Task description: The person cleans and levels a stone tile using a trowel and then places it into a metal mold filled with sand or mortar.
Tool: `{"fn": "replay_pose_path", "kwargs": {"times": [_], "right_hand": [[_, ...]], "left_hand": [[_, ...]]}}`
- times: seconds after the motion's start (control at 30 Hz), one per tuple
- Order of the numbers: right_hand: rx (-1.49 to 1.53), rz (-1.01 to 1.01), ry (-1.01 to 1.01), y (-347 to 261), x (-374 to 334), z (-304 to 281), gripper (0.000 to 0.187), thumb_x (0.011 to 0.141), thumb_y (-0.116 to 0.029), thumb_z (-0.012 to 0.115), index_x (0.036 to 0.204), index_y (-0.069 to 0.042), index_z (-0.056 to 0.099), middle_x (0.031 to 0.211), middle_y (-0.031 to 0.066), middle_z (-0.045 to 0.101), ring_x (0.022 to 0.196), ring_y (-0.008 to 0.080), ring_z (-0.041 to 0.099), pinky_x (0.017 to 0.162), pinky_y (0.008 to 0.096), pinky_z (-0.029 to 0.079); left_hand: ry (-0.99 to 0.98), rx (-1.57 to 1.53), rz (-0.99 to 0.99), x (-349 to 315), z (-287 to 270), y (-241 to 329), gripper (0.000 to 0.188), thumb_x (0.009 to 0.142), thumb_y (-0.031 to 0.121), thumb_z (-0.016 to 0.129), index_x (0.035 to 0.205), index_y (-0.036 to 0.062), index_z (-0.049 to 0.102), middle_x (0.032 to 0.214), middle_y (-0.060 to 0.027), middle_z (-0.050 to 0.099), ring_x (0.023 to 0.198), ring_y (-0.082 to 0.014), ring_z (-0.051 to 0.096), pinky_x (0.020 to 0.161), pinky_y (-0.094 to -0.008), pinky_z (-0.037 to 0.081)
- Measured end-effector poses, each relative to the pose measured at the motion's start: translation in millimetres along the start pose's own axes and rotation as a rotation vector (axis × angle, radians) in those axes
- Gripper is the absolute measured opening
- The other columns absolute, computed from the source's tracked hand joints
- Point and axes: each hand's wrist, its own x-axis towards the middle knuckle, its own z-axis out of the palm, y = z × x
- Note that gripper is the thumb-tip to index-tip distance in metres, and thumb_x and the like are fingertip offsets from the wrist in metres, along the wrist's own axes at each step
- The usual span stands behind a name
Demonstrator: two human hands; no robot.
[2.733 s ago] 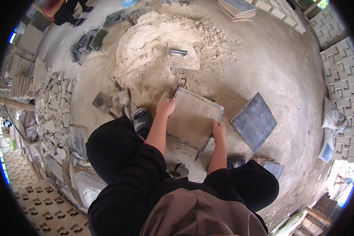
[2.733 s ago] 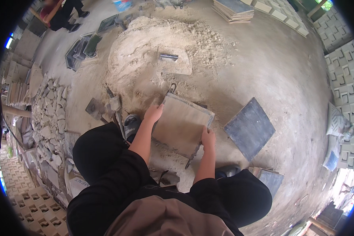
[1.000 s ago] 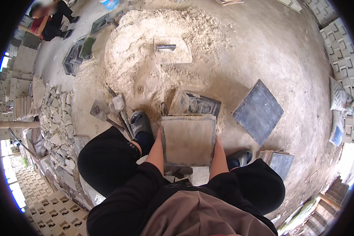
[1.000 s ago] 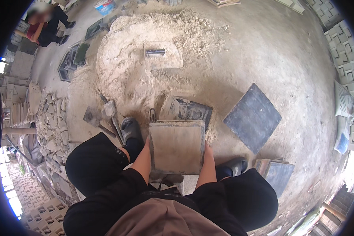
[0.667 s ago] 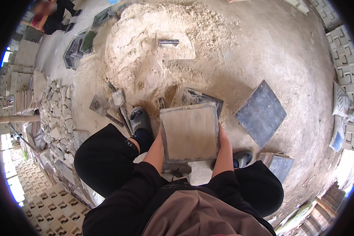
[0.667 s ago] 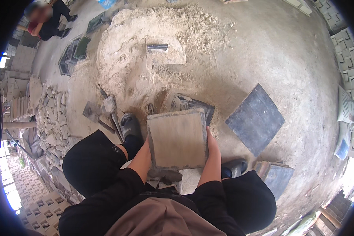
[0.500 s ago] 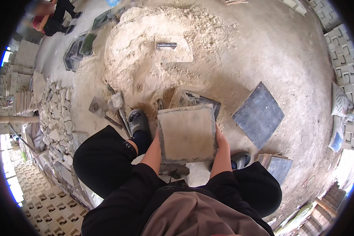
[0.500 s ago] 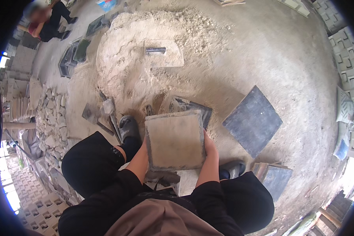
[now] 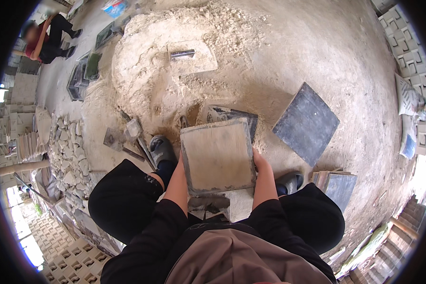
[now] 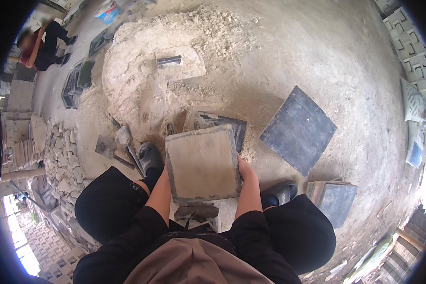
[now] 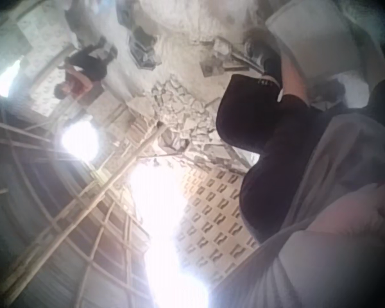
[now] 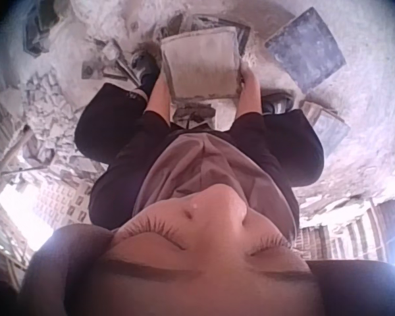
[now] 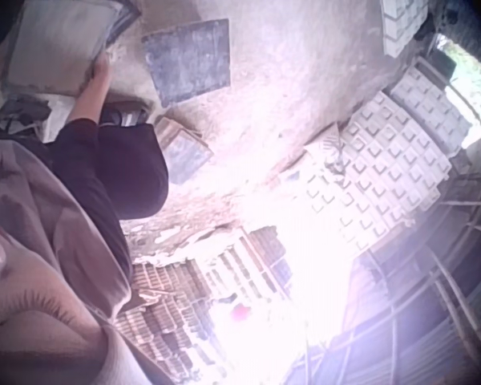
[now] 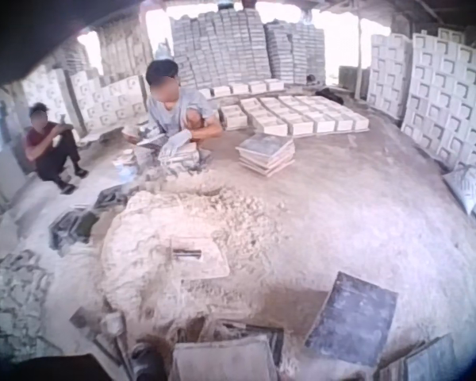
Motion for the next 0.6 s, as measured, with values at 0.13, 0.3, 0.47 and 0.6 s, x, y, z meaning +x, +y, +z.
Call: {"fn": "replay_pose_path", "kwargs": {"times": [0.13,0.3,0.47,0.6], "right_hand": [[-0.083,-0.003,-0.017,-8,-12,4,0.072,0.083,-0.064,0.031,0.132,-0.011,0.038,0.126,0.0139,0.047,0.110,0.0338,0.048,0.089,0.0502,0.037],[-0.218,0.041,-0.138,-16,-4,-3,0.081,0.077,-0.071,0.031,0.130,-0.011,0.040,0.122,0.0143,0.050,0.104,0.0387,0.051,0.082,0.0522,0.041],[-0.207,0.014,-0.164,-32,-16,14,0.081,0.074,-0.072,0.034,0.125,-0.011,0.046,0.115,0.0164,0.054,0.094,0.0350,0.056,0.072,0.0512,0.044],[-0.107,-0.126,-0.196,-21,9,3,0.073,0.075,-0.066,0.042,0.122,-0.011,0.048,0.110,0.0159,0.056,0.087,0.0282,0.058,0.063,0.0463,0.046]], "left_hand": [[0.031,0.146,0.104,-8,-4,11,0.062,0.087,0.056,0.028,0.125,0.0112,0.046,0.117,-0.0114,0.054,0.099,-0.0282,0.054,0.085,-0.0420,0.044],[-0.041,0.361,0.154,-26,8,40,0.068,0.081,0.065,0.034,0.125,0.0143,0.047,0.115,-0.0083,0.056,0.097,-0.0226,0.055,0.080,-0.0369,0.045],[-0.074,0.446,0.140,-47,17,62,0.068,0.080,0.064,0.040,0.124,0.0133,0.048,0.116,-0.0067,0.055,0.094,-0.0222,0.054,0.080,-0.0358,0.043],[-0.075,0.495,0.165,-39,20,71,0.072,0.078,0.066,0.042,0.125,0.0123,0.046,0.118,-0.0084,0.053,0.097,-0.0221,0.053,0.081,-0.0358,0.042]]}}
